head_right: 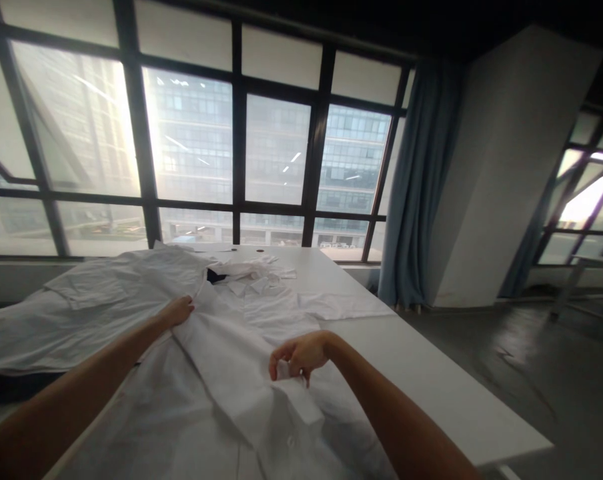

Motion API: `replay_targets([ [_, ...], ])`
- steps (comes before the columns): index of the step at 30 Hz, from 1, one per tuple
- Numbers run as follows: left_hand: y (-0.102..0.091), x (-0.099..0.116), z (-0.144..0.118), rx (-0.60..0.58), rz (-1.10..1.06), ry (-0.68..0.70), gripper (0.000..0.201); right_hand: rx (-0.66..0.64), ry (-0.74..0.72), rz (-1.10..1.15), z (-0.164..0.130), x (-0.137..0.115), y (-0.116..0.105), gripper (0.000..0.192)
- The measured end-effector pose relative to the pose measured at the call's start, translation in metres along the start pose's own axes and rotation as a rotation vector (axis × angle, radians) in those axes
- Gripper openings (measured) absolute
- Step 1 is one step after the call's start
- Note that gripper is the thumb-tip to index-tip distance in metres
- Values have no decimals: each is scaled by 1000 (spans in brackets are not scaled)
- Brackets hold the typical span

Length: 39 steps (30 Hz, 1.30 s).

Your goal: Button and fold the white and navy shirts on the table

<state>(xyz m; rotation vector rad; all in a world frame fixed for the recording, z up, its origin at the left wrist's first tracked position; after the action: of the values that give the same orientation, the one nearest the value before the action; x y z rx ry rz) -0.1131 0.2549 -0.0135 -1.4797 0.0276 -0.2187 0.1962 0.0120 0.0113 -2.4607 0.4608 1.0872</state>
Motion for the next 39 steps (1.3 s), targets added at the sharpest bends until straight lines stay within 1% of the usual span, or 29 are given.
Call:
replay_targets([
  [2,-3,-1,0,-2,2,-32,31,48,44,-60,-12,9,-3,32],
  [5,-13,4,3,9,4,-70,36,155,57,-157,-20,19,-6,50],
  [7,-20,15,5,29,3,-67,43,236,88,-252,-20,26,-8,62],
  [9,-24,30,6,52,2,-30,51,266,116,-374,-19,31,-7,64],
  [11,-21,47,3,51,3,45,58,228,115,-471,-19,33,-3,60],
  [12,-17,55,1,30,5,84,62,192,118,-488,-20,35,-1,57],
  [13,-10,61,-1,-8,9,114,65,153,136,-481,-22,37,0,56],
  [15,5,66,-5,-122,17,130,69,75,211,-424,-30,43,-2,60],
  [16,12,66,-7,-178,21,123,72,51,246,-408,-34,44,-6,61],
  [17,16,66,-7,-218,23,115,74,56,264,-420,-36,42,-12,61],
  [18,17,66,-6,-235,28,111,76,97,261,-466,-37,36,-21,58],
  [19,15,67,-4,-226,37,108,78,178,234,-539,-35,26,-33,54],
  [21,8,70,2,-165,61,112,77,419,116,-702,-27,-6,-57,47],
  [22,5,73,5,-133,70,117,75,544,26,-765,-21,-24,-65,46],
  [23,4,76,7,-111,70,124,72,642,-77,-809,-13,-41,-67,47],
  [24,6,78,9,-105,63,129,70,709,-183,-838,-4,-55,-65,51],
  [25,10,79,9,-108,48,128,69,740,-281,-860,7,-65,-59,56],
  [26,14,78,9,-112,30,118,70,739,-356,-881,20,-70,-51,62],
  [28,21,73,8,-108,2,82,78,678,-407,-914,45,-64,-34,75],
  [30,24,66,8,-91,-7,54,90,595,-378,-924,63,-47,-20,84],
  [32,23,61,8,-80,-6,43,96,544,-347,-922,71,-30,-12,88],
  [34,21,59,9,-81,1,32,96,531,-340,-924,71,-22,-7,91],
  [36,16,59,10,-78,9,19,93,527,-348,-929,71,-20,-5,93],
  [38,12,62,11,-72,29,-2,91,507,-366,-927,73,-20,-8,94],
  [39,9,64,11,-64,47,-15,90,507,-380,-916,73,-19,-15,93],
])
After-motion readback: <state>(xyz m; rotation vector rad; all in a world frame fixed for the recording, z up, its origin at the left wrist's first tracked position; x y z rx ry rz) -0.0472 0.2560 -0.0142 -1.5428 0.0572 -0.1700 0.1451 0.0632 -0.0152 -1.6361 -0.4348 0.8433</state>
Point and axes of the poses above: each hand's wrist, its own z-axis towards the middle knuckle, its own y-axis out of the palm, x = y × z, the point moved 9 cm from there along z, towards the middle knuckle, and after that the axes turned 2 degrees about -z, right-handed, at the moved point
